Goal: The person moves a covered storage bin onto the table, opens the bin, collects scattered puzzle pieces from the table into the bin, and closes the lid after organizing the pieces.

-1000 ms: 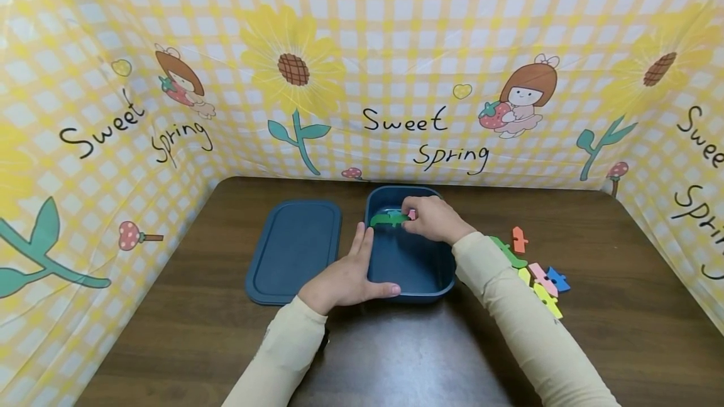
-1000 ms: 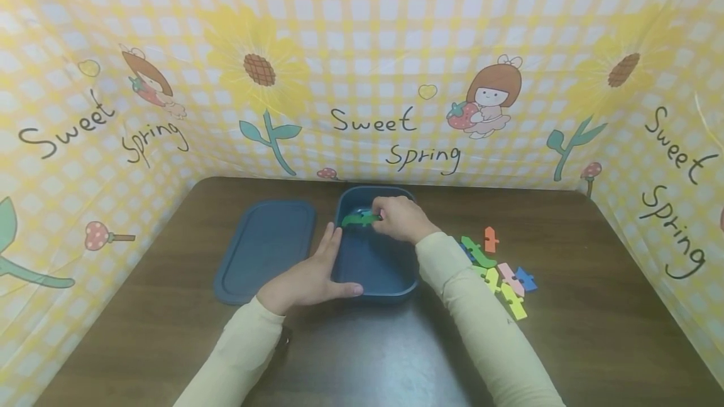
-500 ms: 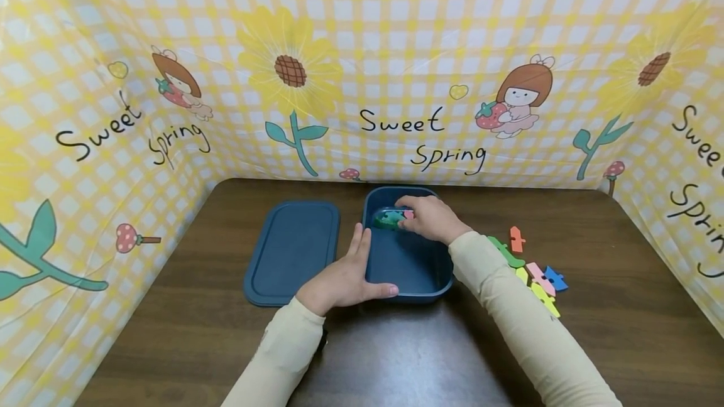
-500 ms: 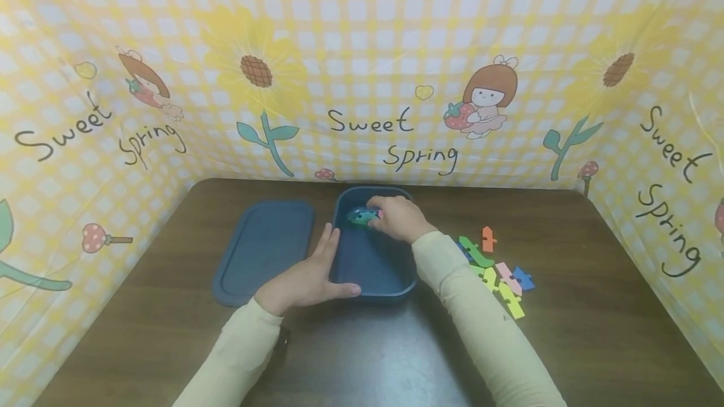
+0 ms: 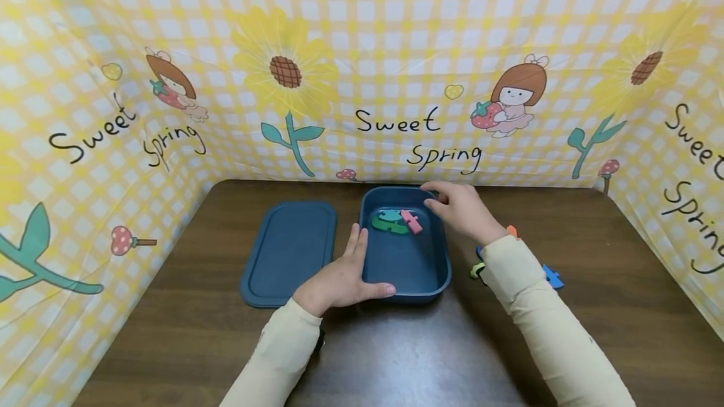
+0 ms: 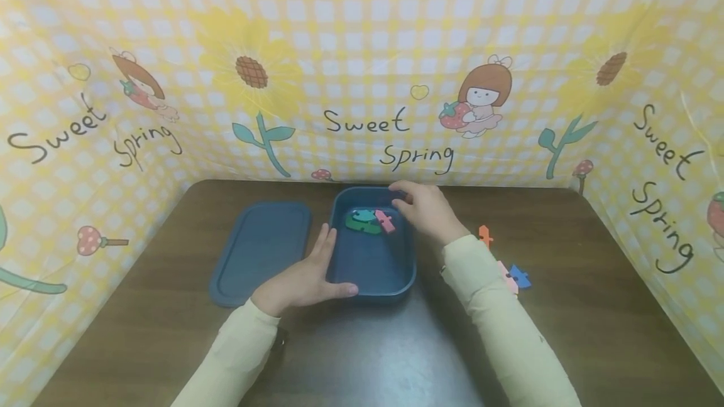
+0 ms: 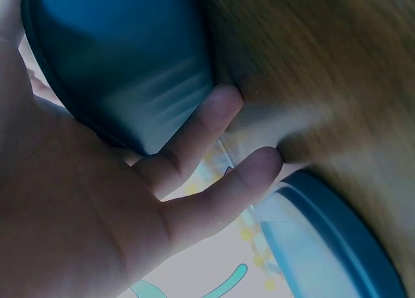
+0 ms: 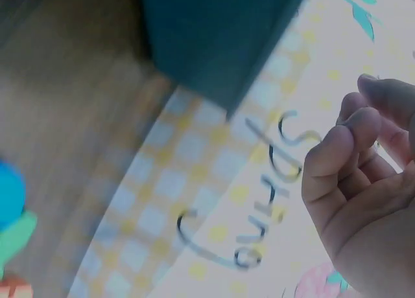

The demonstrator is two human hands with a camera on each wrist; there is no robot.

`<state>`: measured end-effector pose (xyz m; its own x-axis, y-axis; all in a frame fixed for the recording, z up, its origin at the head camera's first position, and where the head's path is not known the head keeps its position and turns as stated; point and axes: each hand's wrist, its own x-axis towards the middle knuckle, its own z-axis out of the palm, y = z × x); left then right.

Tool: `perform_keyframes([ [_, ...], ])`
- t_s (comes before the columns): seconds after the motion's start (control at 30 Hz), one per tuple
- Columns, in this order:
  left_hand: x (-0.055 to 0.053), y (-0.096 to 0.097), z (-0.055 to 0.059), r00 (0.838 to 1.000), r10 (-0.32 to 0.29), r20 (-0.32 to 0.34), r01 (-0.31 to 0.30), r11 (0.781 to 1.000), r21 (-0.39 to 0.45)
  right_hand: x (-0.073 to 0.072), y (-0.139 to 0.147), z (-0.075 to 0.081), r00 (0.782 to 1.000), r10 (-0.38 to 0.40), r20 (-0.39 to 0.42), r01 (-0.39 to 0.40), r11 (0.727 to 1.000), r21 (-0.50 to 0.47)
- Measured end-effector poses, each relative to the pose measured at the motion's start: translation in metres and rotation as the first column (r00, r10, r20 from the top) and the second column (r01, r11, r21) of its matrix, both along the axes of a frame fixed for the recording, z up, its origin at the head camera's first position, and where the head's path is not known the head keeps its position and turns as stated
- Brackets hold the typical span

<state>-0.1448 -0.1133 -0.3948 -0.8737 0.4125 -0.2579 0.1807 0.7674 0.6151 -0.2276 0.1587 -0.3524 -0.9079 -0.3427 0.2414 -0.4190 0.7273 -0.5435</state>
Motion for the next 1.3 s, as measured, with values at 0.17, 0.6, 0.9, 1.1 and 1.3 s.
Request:
perform_keyframes([
  [0.17, 0.0, -0.001, 0.0, 1.0, 0.004, 0.004, -0.004, 1.0, 0.003, 0.001, 0.035, 0.002, 0.998, -0.059, -0.011, 0.059, 0.998, 0.01],
  [0.6, 0.001, 0.001, 0.0, 1.0, 0.007, 0.017, -0.008, 1.0, 0.018, 0.018, 0.121, -0.011, 0.969, -0.195, 0.153, 0.192, 0.981, 0.032],
  [0.9, 0.001, 0.001, -0.001, 1.0, 0.012, 0.014, -0.012, 1.0, 0.013, 0.029, 0.15, -0.026, 0.943, -0.244, 0.226, 0.231, 0.969, 0.082],
  [1.1, 0.001, 0.001, 0.0, 1.0, 0.021, 0.018, -0.021, 1.0, 0.012, 0.029, 0.157, -0.04, 0.935, -0.244, 0.258, 0.195, 0.96, 0.201],
  [1.3, 0.001, 0.002, 0.001, 1.0, 0.02, 0.006, -0.02, 1.0, 0.006, 0.026, 0.156, -0.05, 0.918, -0.246, 0.312, 0.16, 0.948, 0.276],
])
